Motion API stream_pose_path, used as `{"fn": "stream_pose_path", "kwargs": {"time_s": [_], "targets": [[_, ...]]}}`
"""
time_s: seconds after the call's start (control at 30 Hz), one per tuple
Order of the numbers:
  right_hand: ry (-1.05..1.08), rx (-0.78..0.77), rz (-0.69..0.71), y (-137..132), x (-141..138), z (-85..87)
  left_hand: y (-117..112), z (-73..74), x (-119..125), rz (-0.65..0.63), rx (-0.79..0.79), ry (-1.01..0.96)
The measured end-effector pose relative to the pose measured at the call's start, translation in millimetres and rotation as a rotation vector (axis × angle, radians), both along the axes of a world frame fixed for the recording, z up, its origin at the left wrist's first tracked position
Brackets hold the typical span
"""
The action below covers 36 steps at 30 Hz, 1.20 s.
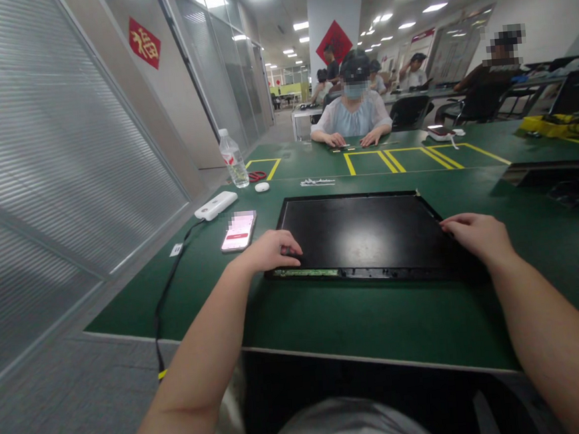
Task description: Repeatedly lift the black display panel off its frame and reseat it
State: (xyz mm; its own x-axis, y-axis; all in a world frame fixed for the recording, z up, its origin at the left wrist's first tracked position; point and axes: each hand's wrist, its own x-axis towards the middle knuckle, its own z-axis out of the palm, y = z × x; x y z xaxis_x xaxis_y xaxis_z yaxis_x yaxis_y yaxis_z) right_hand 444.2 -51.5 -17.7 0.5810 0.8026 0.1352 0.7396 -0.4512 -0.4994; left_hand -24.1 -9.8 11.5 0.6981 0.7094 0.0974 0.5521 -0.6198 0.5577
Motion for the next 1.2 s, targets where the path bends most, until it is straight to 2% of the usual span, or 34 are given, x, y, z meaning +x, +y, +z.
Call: {"fn": "stream_pose_path", "kwargs": {"time_s": [0.3,0.6,1.0,1.2], "targets": [[0.002,0.010,-0.016,0.4,-1.1,0.2,-0.5,-1.1,-8.1,0.131,-0.267,0.041],[-0.018,0.013,-0.004,-0.4,-1.2,0.9,-0.7,0.0,-6.6,0.192,-0.270,0.069],[-0.007,-0.026,-0.018,0.5,-1.7,1.6,-4.4,2.8,-2.5,0.128,-0.159,0.086],[-0.029,0.004,-0.005,0.7,-0.6,-1.0,-3.3,0.9,-3.4,0.142,-0.180,0.069]]}}
